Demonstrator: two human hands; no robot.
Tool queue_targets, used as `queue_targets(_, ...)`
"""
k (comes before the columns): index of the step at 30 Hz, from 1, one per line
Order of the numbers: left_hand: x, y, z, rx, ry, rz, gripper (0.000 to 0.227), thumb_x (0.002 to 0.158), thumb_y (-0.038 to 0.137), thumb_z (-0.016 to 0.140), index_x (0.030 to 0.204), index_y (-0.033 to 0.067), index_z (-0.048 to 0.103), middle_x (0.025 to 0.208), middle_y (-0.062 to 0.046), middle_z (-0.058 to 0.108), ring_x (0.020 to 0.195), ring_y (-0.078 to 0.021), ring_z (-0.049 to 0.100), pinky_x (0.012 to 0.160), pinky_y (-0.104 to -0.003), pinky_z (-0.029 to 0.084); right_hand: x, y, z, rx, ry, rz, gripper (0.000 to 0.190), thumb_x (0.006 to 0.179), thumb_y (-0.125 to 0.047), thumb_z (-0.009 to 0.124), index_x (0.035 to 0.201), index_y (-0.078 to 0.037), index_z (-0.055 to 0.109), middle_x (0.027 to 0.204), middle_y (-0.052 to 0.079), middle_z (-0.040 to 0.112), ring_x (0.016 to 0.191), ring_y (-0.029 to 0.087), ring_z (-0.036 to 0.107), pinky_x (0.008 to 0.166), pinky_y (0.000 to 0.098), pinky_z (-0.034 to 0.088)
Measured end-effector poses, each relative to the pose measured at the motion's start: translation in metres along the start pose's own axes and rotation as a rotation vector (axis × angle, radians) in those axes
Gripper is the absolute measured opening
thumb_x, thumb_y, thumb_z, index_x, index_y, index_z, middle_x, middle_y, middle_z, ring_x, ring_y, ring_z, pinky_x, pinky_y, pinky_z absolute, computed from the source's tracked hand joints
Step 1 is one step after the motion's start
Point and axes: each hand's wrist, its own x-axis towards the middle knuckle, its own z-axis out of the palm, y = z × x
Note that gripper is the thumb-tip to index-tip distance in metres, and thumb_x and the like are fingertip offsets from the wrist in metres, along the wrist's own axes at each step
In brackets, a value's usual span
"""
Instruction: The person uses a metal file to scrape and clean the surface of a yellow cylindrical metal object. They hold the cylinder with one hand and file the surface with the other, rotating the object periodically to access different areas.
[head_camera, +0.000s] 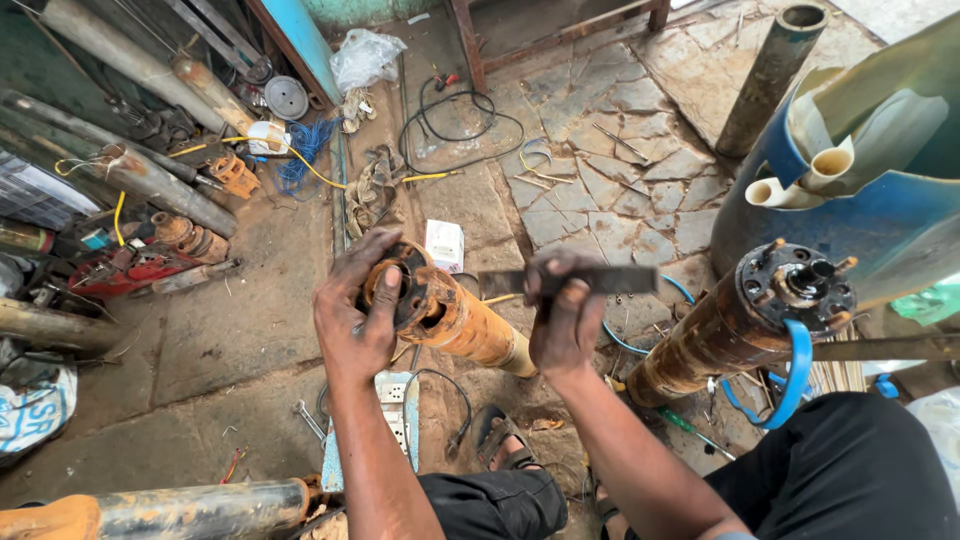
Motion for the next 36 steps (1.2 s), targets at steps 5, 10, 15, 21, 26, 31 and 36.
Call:
queue_targets(5,-0.003,0.001,-0.002,0.01,0.005,0.002,0.041,0.099,0.031,0.068,0.126,0.0004,0.072,0.132,-0.019,0.071,0.131,-0.0318,0.065,0.113,-0.04,0.046,-0.008,0.004,0.005,0.029,-0.045,0.141,0.031,0.116,-0.041,0.043,0.12,-0.012,0.054,0.095,0.004,0.057,0.081,0.012,0.05,0.065,0.0266,0.04)
queue_targets(10,-0.003,0.0,-0.002,-0.053,-0.003,-0.002,0.039,0.098,0.03,0.069,0.124,0.0002,0.071,0.131,-0.018,0.072,0.128,-0.0305,0.068,0.111,-0.039,0.049,0.001,0.008,0.002,0.02,-0.006,0.116,0.033,0.117,-0.045,0.044,0.116,-0.014,0.057,0.088,0.001,0.059,0.075,0.008,0.053,0.065,0.024,0.043)
queue_targets(15,0.001,-0.001,-0.003,-0.059,-0.009,-0.027,0.039,0.097,0.03,0.068,0.122,0.001,0.072,0.128,-0.017,0.073,0.124,-0.0288,0.07,0.107,-0.038,0.051,0.001,0.006,0.003,0.021,0.128,0.164,0.031,0.113,-0.043,0.046,0.117,-0.014,0.056,0.094,0.001,0.057,0.082,0.009,0.053,0.062,0.0215,0.04)
queue_targets(21,0.0,-0.001,-0.002,-0.015,-0.002,-0.005,0.043,0.096,0.033,0.07,0.125,0.0015,0.073,0.128,-0.019,0.073,0.126,-0.0311,0.068,0.107,-0.04,0.05,-0.01,0.004,0.003,0.095,-0.027,0.291,0.028,0.116,-0.037,0.048,0.12,-0.009,0.054,0.094,0.004,0.06,0.087,0.017,0.058,0.079,0.0351,0.056)
queue_targets(26,-0.005,-0.001,-0.006,-0.031,-0.031,-0.02,0.045,0.096,0.035,0.069,0.125,0.0004,0.071,0.131,-0.019,0.072,0.127,-0.0305,0.069,0.109,-0.038,0.049,-0.017,0.01,0.0,-0.03,0.053,0.228,0.032,0.116,-0.044,0.044,0.118,-0.013,0.053,0.096,0.001,0.058,0.082,0.01,0.051,0.067,0.0257,0.041)
queue_targets(31,0.005,-0.003,-0.004,-0.063,-0.043,-0.013,0.045,0.095,0.033,0.07,0.124,-0.0013,0.071,0.131,-0.02,0.071,0.126,-0.0308,0.067,0.109,-0.038,0.049,-0.017,0.017,-0.007,0.098,0.201,0.199,0.038,0.111,-0.051,0.051,0.118,-0.014,0.053,0.096,0.002,0.057,0.082,0.011,0.051,0.064,0.0255,0.042)
queue_targets(36,-0.001,-0.005,-0.009,-0.052,-0.081,-0.031,0.044,0.097,0.032,0.068,0.127,-0.0006,0.071,0.133,-0.02,0.071,0.131,-0.0304,0.065,0.113,-0.039,0.046,-0.027,0.012,-0.004,0.013,0.148,0.393,0.043,0.106,-0.056,0.052,0.115,-0.014,0.051,0.094,0.004,0.059,0.078,0.012,0.055,0.058,0.0256,0.045)
